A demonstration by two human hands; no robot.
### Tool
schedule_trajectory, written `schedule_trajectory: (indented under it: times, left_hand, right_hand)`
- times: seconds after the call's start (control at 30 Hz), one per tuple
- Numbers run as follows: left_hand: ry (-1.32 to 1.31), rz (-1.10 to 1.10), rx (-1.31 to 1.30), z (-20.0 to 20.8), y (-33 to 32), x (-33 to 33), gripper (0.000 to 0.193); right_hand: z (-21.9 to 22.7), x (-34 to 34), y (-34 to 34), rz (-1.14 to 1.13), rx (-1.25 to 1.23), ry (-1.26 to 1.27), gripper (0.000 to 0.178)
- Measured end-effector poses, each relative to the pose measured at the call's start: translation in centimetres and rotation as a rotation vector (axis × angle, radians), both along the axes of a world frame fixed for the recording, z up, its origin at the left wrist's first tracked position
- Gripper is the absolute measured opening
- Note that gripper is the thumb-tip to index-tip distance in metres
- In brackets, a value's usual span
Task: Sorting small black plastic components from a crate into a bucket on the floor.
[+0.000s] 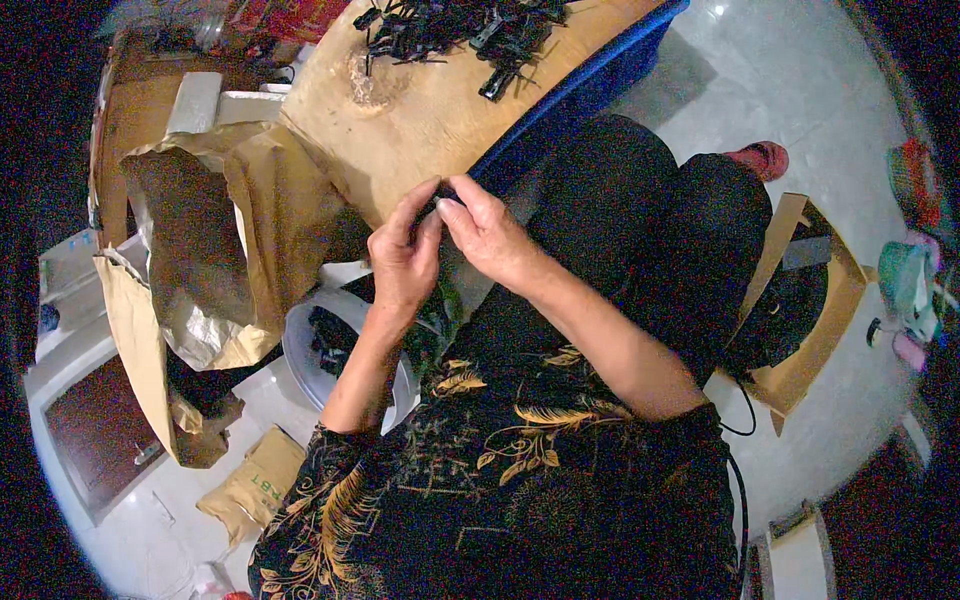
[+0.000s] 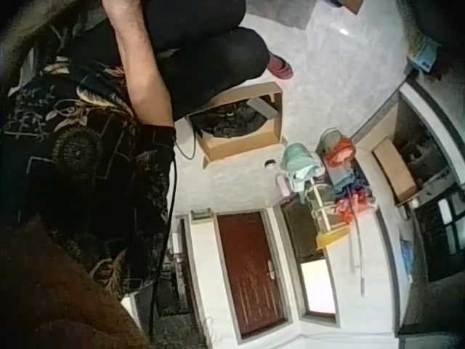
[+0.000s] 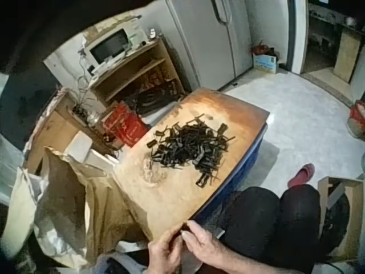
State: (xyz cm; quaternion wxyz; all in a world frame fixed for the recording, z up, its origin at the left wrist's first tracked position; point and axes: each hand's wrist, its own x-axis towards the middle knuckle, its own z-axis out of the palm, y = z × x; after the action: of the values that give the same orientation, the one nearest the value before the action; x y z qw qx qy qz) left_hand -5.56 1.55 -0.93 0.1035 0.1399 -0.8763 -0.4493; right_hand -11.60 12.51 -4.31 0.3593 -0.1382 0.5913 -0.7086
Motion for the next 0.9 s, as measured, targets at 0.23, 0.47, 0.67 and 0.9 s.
schedule_trajectory:
  times: [0.23,0.47,0.67,0.9]
  left_hand:
    - [0.040,-0.128,-0.125,0.1,-1.5,0.2,0.031]
    - [-0.231,-0.142,1.063,2.7,-2.4,1.4,0.043]
    - [-0.216,-0.142,1.281,4.0,-0.7,1.6,0.049]
    - [-0.329,-0.220,0.686,4.7,-0.1,1.5,0.042]
  right_hand:
    - [1.2,-0.2,0.3,0.093,-0.024,-0.142,0.026]
    - [1.8,0.1,2.2,0.198,-0.325,-0.284,0.022]
    - [1.2,0.0,3.0,0.235,-0.437,-0.388,0.017]
    - [1.4,0.3,3.2,0.206,-0.419,-0.226,0.012]
